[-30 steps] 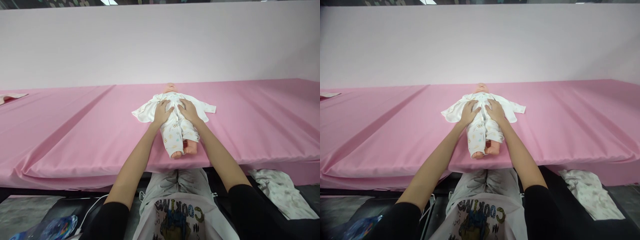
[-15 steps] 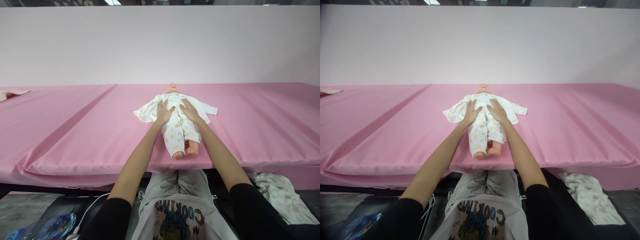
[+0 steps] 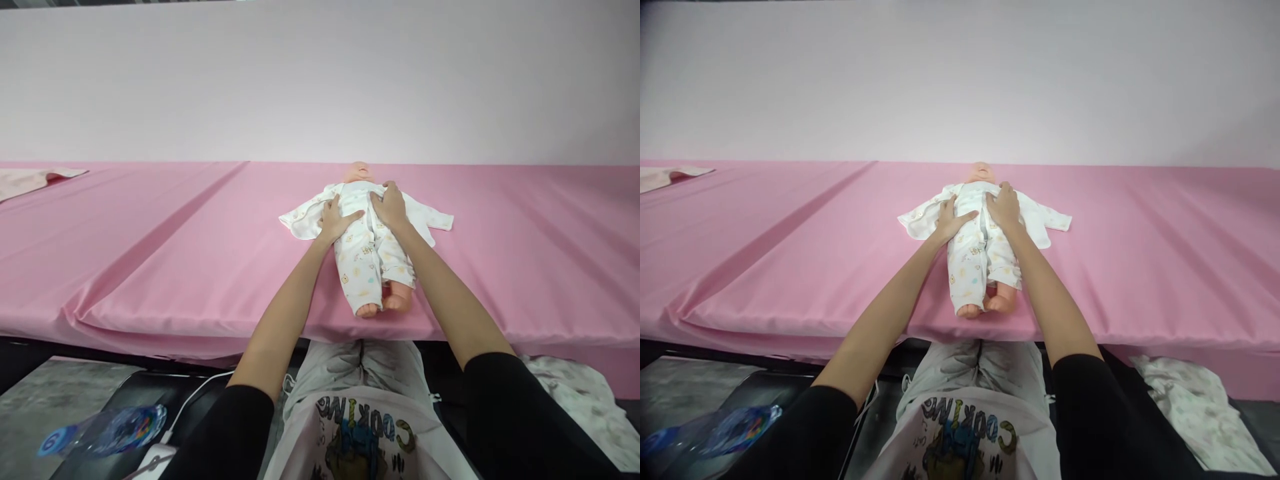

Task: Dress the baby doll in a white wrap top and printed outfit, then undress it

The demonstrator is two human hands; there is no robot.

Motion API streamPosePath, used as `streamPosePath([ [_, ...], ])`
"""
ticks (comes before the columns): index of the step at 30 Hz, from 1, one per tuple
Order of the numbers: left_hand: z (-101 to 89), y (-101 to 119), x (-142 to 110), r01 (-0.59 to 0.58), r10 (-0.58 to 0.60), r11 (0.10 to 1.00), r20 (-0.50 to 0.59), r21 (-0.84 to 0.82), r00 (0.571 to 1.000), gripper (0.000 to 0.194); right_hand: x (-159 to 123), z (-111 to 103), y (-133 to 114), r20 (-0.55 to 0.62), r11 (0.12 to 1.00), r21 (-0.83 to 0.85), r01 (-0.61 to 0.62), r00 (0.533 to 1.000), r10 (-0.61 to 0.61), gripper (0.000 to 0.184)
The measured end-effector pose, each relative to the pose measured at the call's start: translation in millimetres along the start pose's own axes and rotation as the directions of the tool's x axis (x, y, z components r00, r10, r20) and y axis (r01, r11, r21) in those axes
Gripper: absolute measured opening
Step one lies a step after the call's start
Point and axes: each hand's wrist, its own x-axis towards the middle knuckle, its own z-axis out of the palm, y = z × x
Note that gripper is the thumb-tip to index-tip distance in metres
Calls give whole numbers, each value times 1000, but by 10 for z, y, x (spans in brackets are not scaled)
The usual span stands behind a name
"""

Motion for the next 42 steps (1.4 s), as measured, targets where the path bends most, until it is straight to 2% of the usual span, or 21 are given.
streamPosePath([
  [4, 25, -12, -34, -27, 28, 1000, -59, 16, 998, 72, -144, -69, 35, -24, 995, -53, 89, 996, -91, 16],
  [6, 46, -8, -78, -55, 59, 998, -115, 31, 992, 65, -239, -124, 54, -21, 991, -86, 107, 994, -109, 19],
  [10, 87, 6, -155, -187, 226, 967, -247, 172, 942, 43, -431, -270, 75, 46, 988, -148, 36, 998, -30, 28],
  [13, 98, -1, -181, -321, 388, 905, -231, 278, 892, 34, -516, -350, 57, 101, 980, -199, 7, 995, 14, 33],
  [15, 96, -14, -195, -371, 433, 879, -173, 301, 885, 31, -540, -377, 38, 119, 973, -231, 9, 993, 19, 33],
  [18, 85, -35, -218, -349, 398, 885, -113, 309, 910, 25, -583, -421, 37, 175, 967, -250, 44, 985, 0, 31],
  [20, 78, -45, -231, -334, 372, 897, -88, 290, 924, 16, -648, -483, 71, 248, 974, -202, 101, 968, -49, 31],
  [23, 70, -55, -240, -330, 354, 915, -69, 234, 933, 5, -808, -630, 168, 342, 985, -24, 170, 927, -152, 39],
  [27, 37, -70, -270, -357, 380, 919, -134, 169, 915, 13, -979, -799, 286, 395, 968, 216, 129, 895, -208, 56],
  [30, -19, -85, -335, -399, 426, 900, -157, 178, 891, 19, -989, -815, 307, 383, 963, 257, 78, 907, -175, 57],
  [32, -61, -93, -386, -404, 433, 892, -132, 201, 892, 17, -966, -791, 288, 359, 958, 274, 83, 915, -182, 56],
  [37, -103, -41, -474, -308, 327, 871, 15, 384, 945, 15, -956, -753, 183, 346, 937, 322, 136, 905, -250, 37],
  [42, -111, 109, -559, -244, 230, 788, 97, 566, 968, 25, -1022, -773, 107, 302, 952, 246, 182, 919, -254, 23],
])
